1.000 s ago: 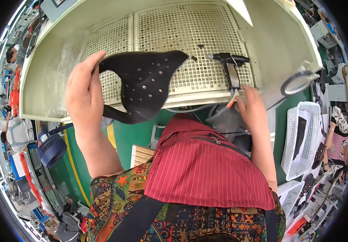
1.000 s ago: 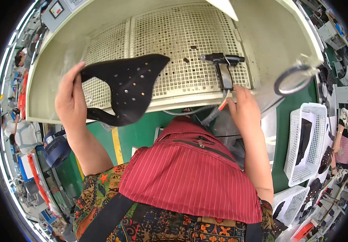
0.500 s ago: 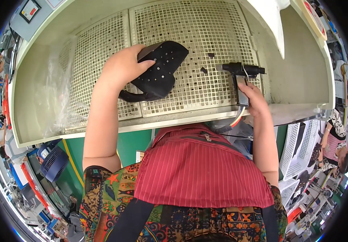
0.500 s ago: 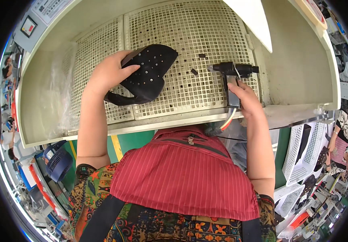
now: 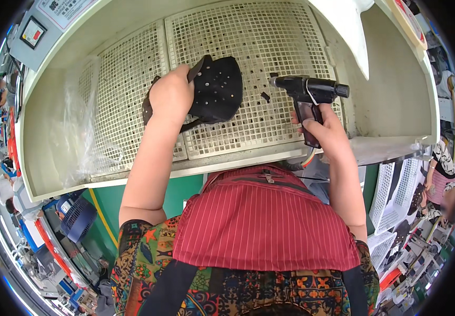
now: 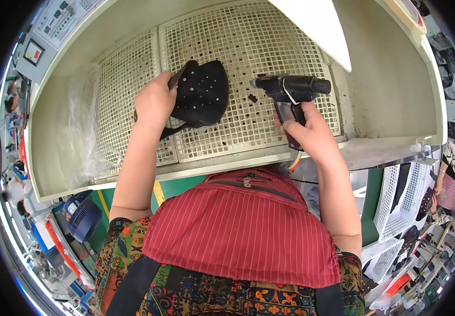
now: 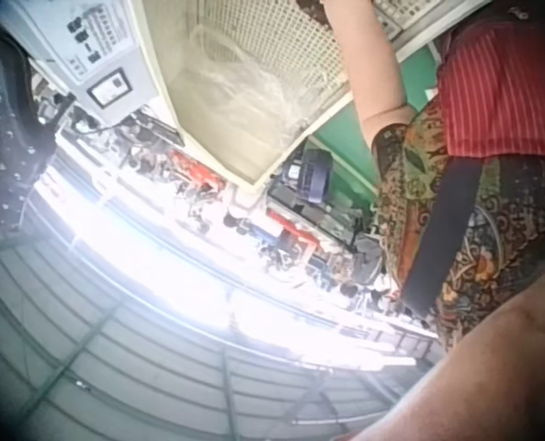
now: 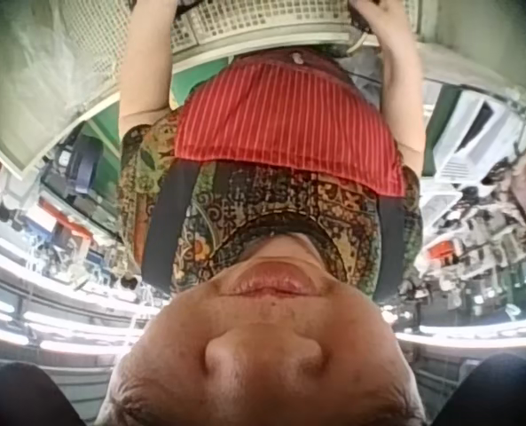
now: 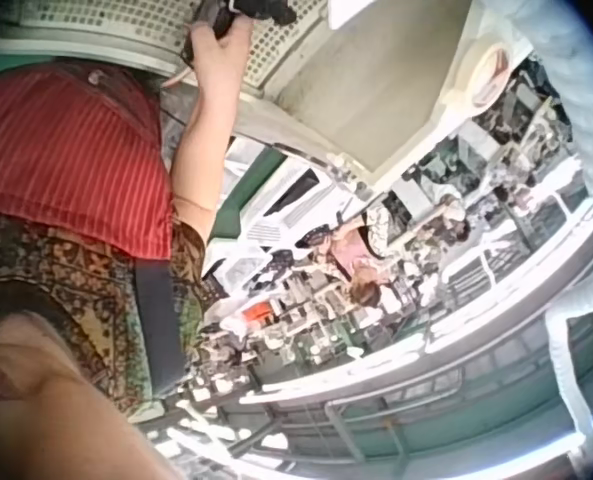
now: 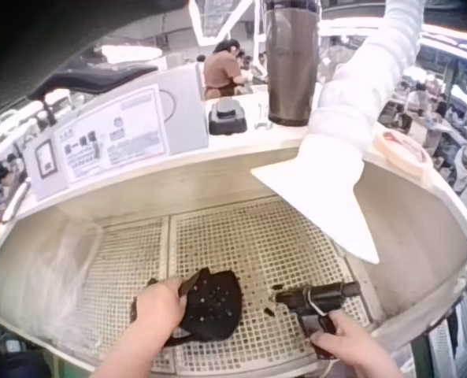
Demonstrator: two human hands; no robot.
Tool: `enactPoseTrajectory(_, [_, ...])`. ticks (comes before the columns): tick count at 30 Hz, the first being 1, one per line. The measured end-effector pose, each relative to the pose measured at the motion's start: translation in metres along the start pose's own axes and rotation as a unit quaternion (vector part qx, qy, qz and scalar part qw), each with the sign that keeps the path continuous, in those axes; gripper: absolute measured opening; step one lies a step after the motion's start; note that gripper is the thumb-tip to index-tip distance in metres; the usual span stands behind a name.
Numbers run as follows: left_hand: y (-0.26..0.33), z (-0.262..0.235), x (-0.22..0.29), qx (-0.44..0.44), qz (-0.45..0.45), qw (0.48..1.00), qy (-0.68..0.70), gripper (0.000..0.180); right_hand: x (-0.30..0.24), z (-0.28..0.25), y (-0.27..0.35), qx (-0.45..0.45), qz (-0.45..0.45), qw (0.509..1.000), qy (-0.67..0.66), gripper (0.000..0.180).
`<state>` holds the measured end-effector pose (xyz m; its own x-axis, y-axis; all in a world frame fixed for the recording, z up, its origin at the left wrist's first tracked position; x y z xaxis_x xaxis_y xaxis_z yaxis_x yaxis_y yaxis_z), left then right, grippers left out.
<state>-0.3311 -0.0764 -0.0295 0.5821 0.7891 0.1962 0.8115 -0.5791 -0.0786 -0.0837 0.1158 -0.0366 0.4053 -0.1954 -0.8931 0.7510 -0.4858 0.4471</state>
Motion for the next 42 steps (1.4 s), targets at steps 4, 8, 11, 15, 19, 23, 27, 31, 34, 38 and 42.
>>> enactPoseTrajectory(4, [-0.014, -0.007, 0.017, 0.067, -0.001, 0.981, 0.181, 0.027, -0.018, 0.007, 0.010, -0.059, -0.046, 0.996, 0.044, 0.044])
enactPoseTrajectory(8, [-0.014, -0.008, 0.038, 0.034, 0.043, 0.983, 0.176, 0.025, -0.034, 0.008, 0.017, -0.017, -0.142, 0.984, 0.102, 0.051])
enactPoseTrajectory(11, [-0.002, -0.023, 0.045, -0.047, 0.061, 0.989, 0.129, 0.022, -0.036, 0.005, 0.022, 0.014, -0.127, 0.986, 0.102, 0.030])
enactPoseTrajectory(15, [0.010, -0.040, 0.025, -0.009, 0.202, 0.939, 0.280, 0.021, -0.031, 0.001, 0.027, -0.004, -0.098, 0.983, 0.153, 0.029])
enactPoseTrajectory(19, [0.004, -0.031, 0.008, -0.014, 0.063, 0.935, 0.348, 0.028, -0.014, -0.006, 0.024, -0.015, -0.061, 0.975, 0.213, 0.040])
enactPoseTrajectory(23, [-0.018, -0.015, 0.017, -0.072, -0.003, 0.983, 0.168, 0.027, -0.011, -0.007, 0.024, 0.023, -0.086, 0.979, 0.184, 0.027])
enactPoseTrajectory(27, [-0.017, -0.033, 0.020, 0.031, 0.030, 0.985, 0.169, 0.027, -0.022, -0.008, 0.029, 0.040, -0.115, 0.982, 0.143, 0.024])
enactPoseTrajectory(31, [0.004, -0.086, -0.011, 0.134, 0.034, 0.978, 0.159, 0.023, -0.016, -0.017, 0.030, 0.040, -0.094, 0.983, 0.153, 0.026])
enactPoseTrajectory(34, [0.029, -0.140, -0.035, 0.205, 0.086, 0.971, 0.084, 0.022, -0.008, -0.022, 0.029, 0.051, -0.084, 0.985, 0.140, 0.027])
enactPoseTrajectory(38, [0.045, -0.171, -0.054, 0.247, 0.118, 0.957, 0.099, 0.018, -0.001, -0.023, 0.026, 0.064, -0.080, 0.988, 0.112, 0.026])
enactPoseTrajectory(42, [0.012, -0.103, -0.040, 0.143, 0.016, 0.989, 0.041, 0.022, 0.002, -0.014, 0.024, 0.050, -0.069, 0.991, 0.108, 0.028])
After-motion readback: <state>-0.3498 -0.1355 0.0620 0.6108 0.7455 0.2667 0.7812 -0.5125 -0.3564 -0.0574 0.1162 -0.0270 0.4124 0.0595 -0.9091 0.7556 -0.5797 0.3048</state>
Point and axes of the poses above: each hand's wrist, its own y-axis away from the middle knuckle, its own z-axis out of the palm, x = y × z, the point moved 6 cm from there along -y, towards the middle knuckle, and after that the axes turned 4 degrees about x, right-handed, at the moved point
